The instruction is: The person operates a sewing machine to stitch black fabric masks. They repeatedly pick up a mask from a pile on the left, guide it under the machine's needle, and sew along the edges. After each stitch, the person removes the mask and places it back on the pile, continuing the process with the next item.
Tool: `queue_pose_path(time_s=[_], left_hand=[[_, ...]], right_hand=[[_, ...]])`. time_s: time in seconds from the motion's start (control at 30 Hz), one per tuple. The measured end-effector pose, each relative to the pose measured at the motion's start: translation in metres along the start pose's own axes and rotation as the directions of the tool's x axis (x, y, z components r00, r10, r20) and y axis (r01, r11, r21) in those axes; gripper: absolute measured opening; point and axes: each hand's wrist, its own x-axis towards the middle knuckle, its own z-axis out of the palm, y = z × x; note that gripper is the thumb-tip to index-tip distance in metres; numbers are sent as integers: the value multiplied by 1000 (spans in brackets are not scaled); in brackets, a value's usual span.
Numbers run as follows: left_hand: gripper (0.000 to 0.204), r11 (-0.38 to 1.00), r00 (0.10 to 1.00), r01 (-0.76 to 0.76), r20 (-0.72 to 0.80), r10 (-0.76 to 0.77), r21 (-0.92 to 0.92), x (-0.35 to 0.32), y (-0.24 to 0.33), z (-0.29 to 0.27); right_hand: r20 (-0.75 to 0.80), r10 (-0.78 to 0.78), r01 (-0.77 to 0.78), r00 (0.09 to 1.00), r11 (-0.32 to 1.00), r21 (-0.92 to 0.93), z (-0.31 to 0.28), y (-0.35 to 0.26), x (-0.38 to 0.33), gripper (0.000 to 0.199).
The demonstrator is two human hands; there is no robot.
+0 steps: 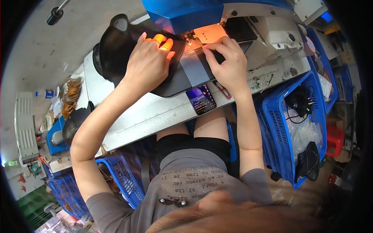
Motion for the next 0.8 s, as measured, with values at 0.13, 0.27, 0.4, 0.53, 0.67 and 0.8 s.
queue_pose_path(time_s=[0.13, 0.27, 0.4, 0.53, 0.67, 0.8], left_hand=[[29, 996, 995, 88, 56, -87, -19, 7, 18, -3], [25, 990, 991, 131, -11, -132, -51, 5, 27, 4], [26, 992, 994, 100, -42, -104, -74, -1, 26, 8], [26, 992, 989, 77, 132, -63, -103, 0, 19, -3], [24, 998, 978, 2, 207, 10, -59, 15, 12, -11], [24, 995, 950, -73, 307, 51, 63, 27, 6, -21]], right_hand=[[-12, 3, -3, 1000, 1000, -24, 0, 2, -1, 7], [-18, 3, -4, 1000, 1000, -19, 2, 2, 0, 7], [-28, -21, 21, 999, 1000, -13, 1, 2, 0, 7], [-21, -8, 8, 1000, 1000, -10, 2, 3, 0, 6], [-16, -5, 5, 1000, 1000, -11, 0, 2, 0, 6], [-30, -10, 10, 1000, 1000, -3, 1, 3, -1, 6]])
